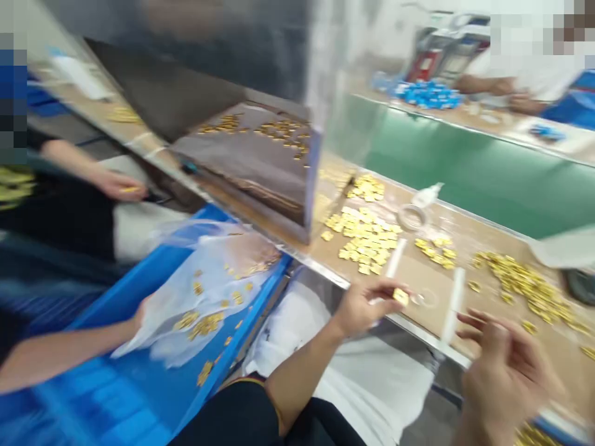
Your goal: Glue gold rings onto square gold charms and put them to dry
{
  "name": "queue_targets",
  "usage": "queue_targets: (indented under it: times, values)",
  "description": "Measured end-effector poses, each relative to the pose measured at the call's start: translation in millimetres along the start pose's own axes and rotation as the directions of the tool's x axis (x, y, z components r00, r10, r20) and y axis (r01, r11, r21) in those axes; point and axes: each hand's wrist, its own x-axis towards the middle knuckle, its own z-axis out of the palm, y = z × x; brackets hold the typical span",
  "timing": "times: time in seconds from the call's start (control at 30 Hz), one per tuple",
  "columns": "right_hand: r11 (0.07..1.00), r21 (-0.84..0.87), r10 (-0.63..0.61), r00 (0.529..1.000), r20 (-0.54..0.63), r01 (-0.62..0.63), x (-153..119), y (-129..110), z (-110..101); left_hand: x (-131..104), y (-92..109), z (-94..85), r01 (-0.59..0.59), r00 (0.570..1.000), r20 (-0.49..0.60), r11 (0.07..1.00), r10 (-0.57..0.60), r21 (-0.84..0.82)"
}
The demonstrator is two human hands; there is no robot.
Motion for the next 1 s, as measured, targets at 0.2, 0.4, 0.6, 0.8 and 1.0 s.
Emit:
queue_targets:
  times: [0.2, 0.4, 0.6, 0.8, 1.0]
  values:
    - [0.987, -0.134, -0.077, 0.996, 0.050, 0.083, 6.2, 23.3, 0.5, 11.7, -2.7, -14.3, 0.054, 0.997, -0.051, 0.998, -0.055, -0.031]
    - [0.960, -0.252, -0.096, 0.989, 0.110, 0.121, 4.9, 46.2, 11.2, 14.2, -3.8, -14.4, 0.056, 0.994, -0.089, 0.998, -0.058, -0.028]
    - [0.964, -0.242, -0.080, 0.989, 0.128, 0.110, 4.8, 55.3, 14.7, 17.0, -7.2, -13.1, 0.061, 0.994, -0.087, 0.998, -0.061, -0.011]
    - [0.985, -0.172, -0.011, 0.997, 0.073, 0.023, 3.3, 56.0, 14.3, 18.3, -11.3, -11.4, 0.074, 0.993, -0.089, 0.997, -0.074, -0.005]
    - [0.993, -0.103, 0.070, 0.996, 0.052, -0.065, 1.8, 60.2, 16.7, 19.6, -15.5, -10.9, 0.110, 0.991, -0.079, 0.994, -0.110, -0.007]
